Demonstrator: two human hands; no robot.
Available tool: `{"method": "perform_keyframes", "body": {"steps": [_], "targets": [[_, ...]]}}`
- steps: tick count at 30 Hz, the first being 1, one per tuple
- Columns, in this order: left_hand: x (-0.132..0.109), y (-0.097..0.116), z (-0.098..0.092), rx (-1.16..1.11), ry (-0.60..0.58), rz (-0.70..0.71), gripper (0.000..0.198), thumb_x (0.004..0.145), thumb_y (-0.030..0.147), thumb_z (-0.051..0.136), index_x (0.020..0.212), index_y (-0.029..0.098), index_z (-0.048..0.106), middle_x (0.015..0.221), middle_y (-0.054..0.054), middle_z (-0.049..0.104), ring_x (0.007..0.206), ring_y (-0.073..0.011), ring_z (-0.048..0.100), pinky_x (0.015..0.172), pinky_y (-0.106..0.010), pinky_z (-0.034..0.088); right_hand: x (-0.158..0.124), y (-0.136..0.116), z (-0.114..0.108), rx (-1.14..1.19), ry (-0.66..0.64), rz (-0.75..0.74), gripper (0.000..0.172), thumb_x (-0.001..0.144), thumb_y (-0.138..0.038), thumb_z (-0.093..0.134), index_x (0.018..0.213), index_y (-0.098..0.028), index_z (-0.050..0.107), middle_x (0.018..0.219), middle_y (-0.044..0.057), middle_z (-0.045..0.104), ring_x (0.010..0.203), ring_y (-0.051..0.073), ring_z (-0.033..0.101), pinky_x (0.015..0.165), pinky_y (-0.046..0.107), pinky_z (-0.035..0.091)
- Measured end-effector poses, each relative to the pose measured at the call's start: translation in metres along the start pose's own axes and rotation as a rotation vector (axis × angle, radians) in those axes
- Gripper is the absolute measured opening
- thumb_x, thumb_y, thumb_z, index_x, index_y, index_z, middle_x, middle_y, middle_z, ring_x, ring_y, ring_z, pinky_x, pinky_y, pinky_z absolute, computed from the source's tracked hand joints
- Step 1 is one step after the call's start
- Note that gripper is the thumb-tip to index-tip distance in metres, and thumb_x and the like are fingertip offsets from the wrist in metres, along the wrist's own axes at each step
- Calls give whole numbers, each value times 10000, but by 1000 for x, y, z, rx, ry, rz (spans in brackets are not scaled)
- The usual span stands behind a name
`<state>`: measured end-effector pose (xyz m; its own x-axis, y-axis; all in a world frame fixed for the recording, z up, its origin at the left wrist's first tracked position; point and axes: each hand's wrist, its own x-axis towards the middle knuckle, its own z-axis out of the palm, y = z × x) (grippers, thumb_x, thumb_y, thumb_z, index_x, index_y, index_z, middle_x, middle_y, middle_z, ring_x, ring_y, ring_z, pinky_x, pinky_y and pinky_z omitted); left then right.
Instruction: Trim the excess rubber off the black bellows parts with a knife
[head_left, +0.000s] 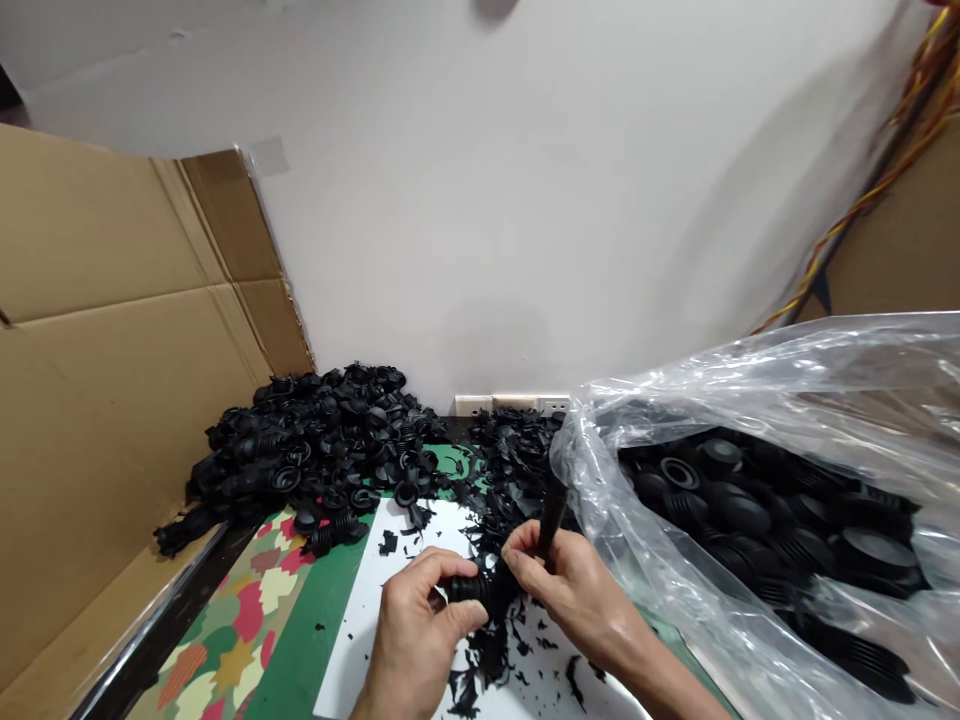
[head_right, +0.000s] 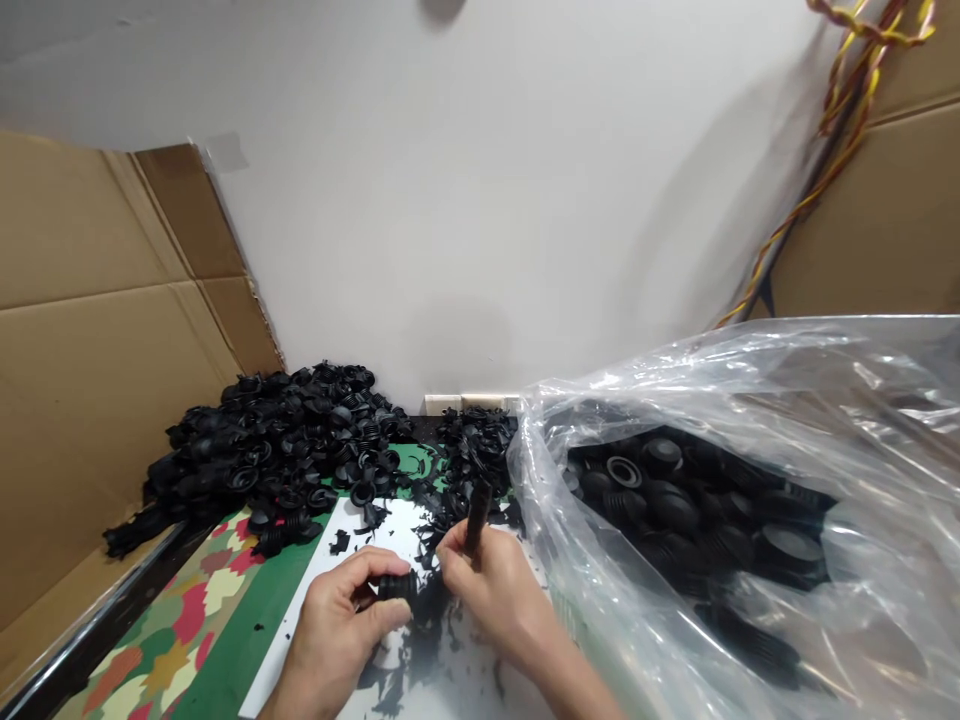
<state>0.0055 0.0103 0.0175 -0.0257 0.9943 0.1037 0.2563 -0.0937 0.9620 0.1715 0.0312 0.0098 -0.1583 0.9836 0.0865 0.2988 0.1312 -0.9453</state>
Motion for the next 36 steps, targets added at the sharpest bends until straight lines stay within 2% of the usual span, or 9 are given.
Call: {"method": "perform_keyframes", "body": {"steps": [3, 8, 13, 17, 27, 32, 36], "targets": [[-1, 1, 1, -31, 17, -25, 204, 534, 92, 673, 694, 202, 737, 758, -16, 682, 657, -178, 577, 579, -243, 444, -2, -2, 1, 160, -80, 122, 207, 798, -303, 473, 624, -193, 493, 468, -79, 363, 419, 91, 339, 402, 215, 271], [-2, 0, 1, -62, 26, -36, 206, 532, 96, 676, 703, 195, 736, 736, -15, 670, 585, -154, 528, 535, -237, 431, -2, 4, 6, 303, -126, 186, 255, 781, -366, 534, 602, -188, 499, 418, -98, 337, 371, 71, 294, 367, 207, 233], [-3, -2, 0, -44, 39, -10, 199, 523, 101, 686, 694, 187, 740, 724, -6, 663, 483, -104, 435, 460, -216, 379, -1, 3, 10, 331, -197, 196, 302, 765, -445, 571, 635, -176, 532, 419, -97, 353, 368, 67, 306, 367, 206, 223], [-3, -2, 0, -35, 34, 16, 225, 534, 72, 672, 710, 189, 747, 737, -5, 670, 484, -97, 443, 459, -206, 378, -3, 0, 14, 361, -255, 181, 296, 756, -429, 578, 617, -176, 514, 410, -94, 361, 376, 63, 295, 369, 202, 196], [-3, -8, -1, -120, 30, -77, 235, 542, 85, 669, 738, 189, 743, 769, -27, 699, 609, -155, 578, 473, -204, 439, -7, -1, 20, 403, -183, 191, 171, 749, -314, 552, 661, -173, 510, 451, -95, 358, 405, 68, 312, 390, 199, 231], [-2, -10, -3, -145, 34, -62, 247, 536, 76, 695, 746, 188, 759, 770, -20, 698, 584, -135, 569, 496, -202, 459, -6, 0, 21, 398, -179, 173, 211, 761, -359, 546, 664, -176, 503, 450, -93, 360, 408, 73, 323, 396, 203, 237], [0, -10, -4, -177, 47, -51, 254, 511, 69, 716, 729, 188, 768, 769, -15, 703, 544, -112, 548, 483, -186, 453, -4, 1, 20, 376, -175, 186, 186, 760, -319, 549, 655, -173, 501, 466, -85, 380, 417, 71, 340, 403, 201, 252]]}}
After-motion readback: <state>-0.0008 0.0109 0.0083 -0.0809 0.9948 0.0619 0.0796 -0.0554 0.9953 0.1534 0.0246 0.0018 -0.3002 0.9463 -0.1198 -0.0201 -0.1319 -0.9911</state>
